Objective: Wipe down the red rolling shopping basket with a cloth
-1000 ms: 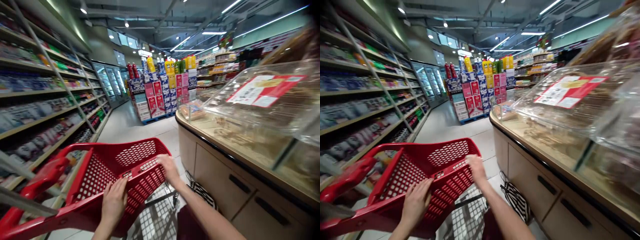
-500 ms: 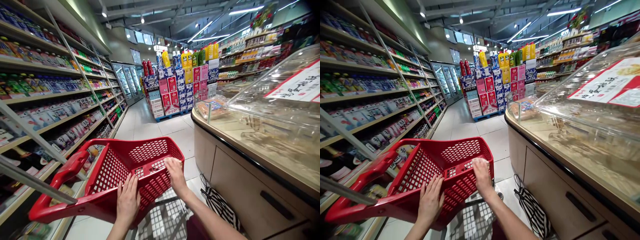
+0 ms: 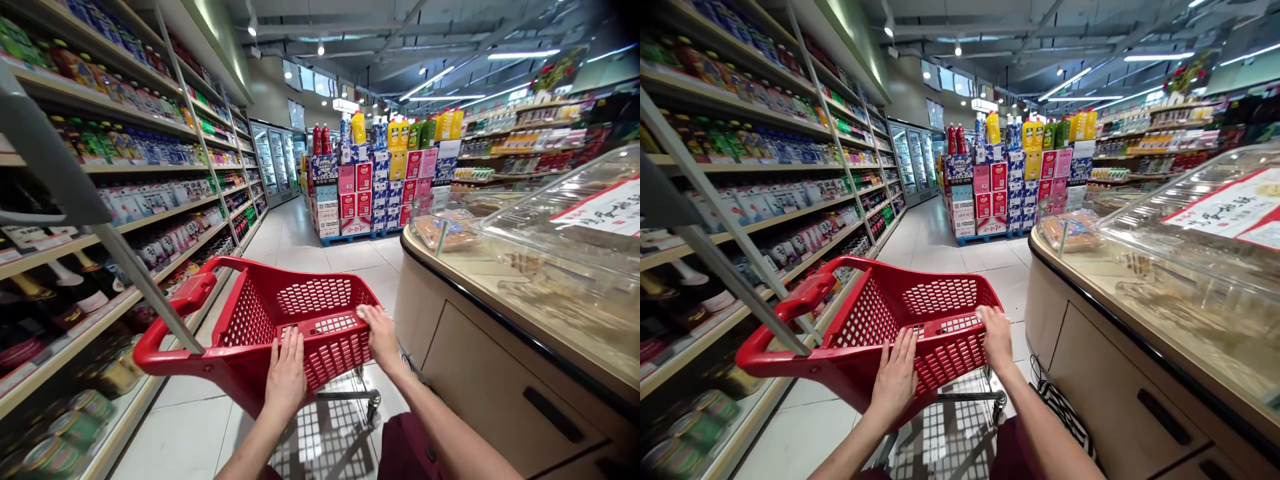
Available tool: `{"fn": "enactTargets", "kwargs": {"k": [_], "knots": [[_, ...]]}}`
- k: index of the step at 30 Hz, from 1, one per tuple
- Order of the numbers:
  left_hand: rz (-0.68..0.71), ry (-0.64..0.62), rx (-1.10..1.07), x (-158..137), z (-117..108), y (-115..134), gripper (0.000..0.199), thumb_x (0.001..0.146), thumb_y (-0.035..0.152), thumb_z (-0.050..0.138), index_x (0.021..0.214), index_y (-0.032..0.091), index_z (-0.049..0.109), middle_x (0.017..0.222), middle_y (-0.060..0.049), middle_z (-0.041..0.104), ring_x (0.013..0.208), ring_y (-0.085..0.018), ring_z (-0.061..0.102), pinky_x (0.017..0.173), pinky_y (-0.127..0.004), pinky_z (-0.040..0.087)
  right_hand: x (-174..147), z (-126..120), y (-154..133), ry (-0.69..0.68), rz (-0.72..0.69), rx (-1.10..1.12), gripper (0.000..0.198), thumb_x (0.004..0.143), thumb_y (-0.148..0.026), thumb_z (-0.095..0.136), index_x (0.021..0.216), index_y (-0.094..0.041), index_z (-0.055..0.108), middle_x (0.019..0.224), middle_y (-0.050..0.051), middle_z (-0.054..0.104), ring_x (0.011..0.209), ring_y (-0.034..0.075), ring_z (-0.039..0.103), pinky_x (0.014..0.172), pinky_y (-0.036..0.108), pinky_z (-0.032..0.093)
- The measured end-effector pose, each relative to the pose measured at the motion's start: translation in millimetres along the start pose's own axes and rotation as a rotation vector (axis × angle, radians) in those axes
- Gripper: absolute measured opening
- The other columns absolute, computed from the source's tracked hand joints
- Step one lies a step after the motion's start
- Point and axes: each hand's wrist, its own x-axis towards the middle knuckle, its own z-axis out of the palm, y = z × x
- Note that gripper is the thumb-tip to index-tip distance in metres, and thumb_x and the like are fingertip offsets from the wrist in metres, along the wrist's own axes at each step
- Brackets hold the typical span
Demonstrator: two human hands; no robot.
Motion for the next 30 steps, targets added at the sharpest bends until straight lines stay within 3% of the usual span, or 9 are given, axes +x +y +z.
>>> {"fn": "enactTargets", "kwargs": {"k": [2,7,8,12,13,18,23,27,30], "knots": [[-0.005,-0.012,0.011,-1,-1,0,0.056,0.074,0.022,0.038,0.129,0.011,0.035,0.138,-0.008,0.03,0.13,-0.021,0.018,0.107,-0.043,0.01,-3,0,-1,0.054,0.081,-0.032,0.059,0.076,0.001,0.024,0.128,-0.022,0.039,0.124,0.007,0.05,0.123,0.022,0.032,0.097,0.052,0.029],[-0.003,-0.027,0.002,0,-5,1,0.055,0.076,0.022,0.037,0.129,0.011,0.035,0.138,-0.009,0.032,0.13,-0.022,0.018,0.107,-0.043,0.011,-13,1,-13,-0.102,-0.254,0.035,0.058,0.077,0.0,0.026,0.131,-0.022,0.034,0.13,0.004,0.044,0.127,0.019,0.025,0.101,0.047,0.027],[0.002,-0.036,-0.004,0,-6,2,0.055,0.076,0.022,0.036,0.129,0.01,0.034,0.138,-0.009,0.032,0.13,-0.022,0.018,0.107,-0.042,0.011,-13,-1,-9,-0.106,-0.237,0.022,0.058,0.077,0.0,0.027,0.13,-0.022,0.035,0.129,0.004,0.044,0.127,0.019,0.026,0.1,0.047,0.028],[-0.001,-0.084,-0.027,2,-8,7,0.058,0.074,0.021,0.037,0.13,0.008,0.031,0.139,-0.01,0.028,0.13,-0.022,0.015,0.107,-0.044,0.01,-11,-6,2,0.026,0.073,-0.063,0.06,0.075,0.001,0.026,0.13,-0.019,0.036,0.128,0.008,0.045,0.125,0.023,0.029,0.098,0.052,0.029],[-0.005,-0.092,-0.031,2,-9,7,0.058,0.074,0.021,0.038,0.131,0.008,0.03,0.14,-0.01,0.027,0.131,-0.023,0.014,0.106,-0.044,0.01,-12,-4,-1,0.029,0.075,-0.053,0.061,0.074,0.001,0.025,0.13,-0.019,0.035,0.129,0.008,0.044,0.125,0.023,0.028,0.098,0.051,0.029],[-0.007,-0.104,-0.036,0,-25,-10,0.056,0.074,0.021,0.037,0.129,0.008,0.034,0.138,-0.009,0.03,0.129,-0.021,0.019,0.106,-0.042,0.013,-15,2,-23,-0.117,-0.242,0.057,0.061,0.076,0.001,0.026,0.131,-0.024,0.033,0.131,0.003,0.042,0.127,0.02,0.026,0.101,0.047,0.026],[-0.13,-0.116,0.037,-10,-39,-38,0.055,0.074,0.018,0.037,0.127,0.005,0.037,0.136,-0.013,0.032,0.128,-0.024,0.022,0.106,-0.044,0.013,-12,5,-24,-0.004,0.057,-0.024,0.06,0.075,0.001,0.026,0.131,-0.02,0.034,0.13,0.007,0.043,0.126,0.022,0.027,0.1,0.05,0.025],[-0.138,-0.128,0.048,-12,-35,-39,0.053,0.075,0.02,0.037,0.125,0.004,0.039,0.134,-0.014,0.037,0.127,-0.024,0.026,0.106,-0.043,0.013,-15,18,-53,-0.104,-0.23,0.079,0.061,0.075,0.002,0.027,0.131,-0.021,0.033,0.131,0.005,0.042,0.127,0.02,0.024,0.102,0.047,0.024],[-0.103,-0.124,0.05,-13,-31,-38,0.055,0.074,0.02,0.038,0.127,0.006,0.038,0.134,-0.012,0.037,0.127,-0.023,0.024,0.106,-0.041,0.013,-12,16,-53,-0.098,-0.205,0.043,0.059,0.076,0.002,0.025,0.129,-0.02,0.038,0.129,0.005,0.045,0.127,0.021,0.026,0.101,0.048,0.025]]}}
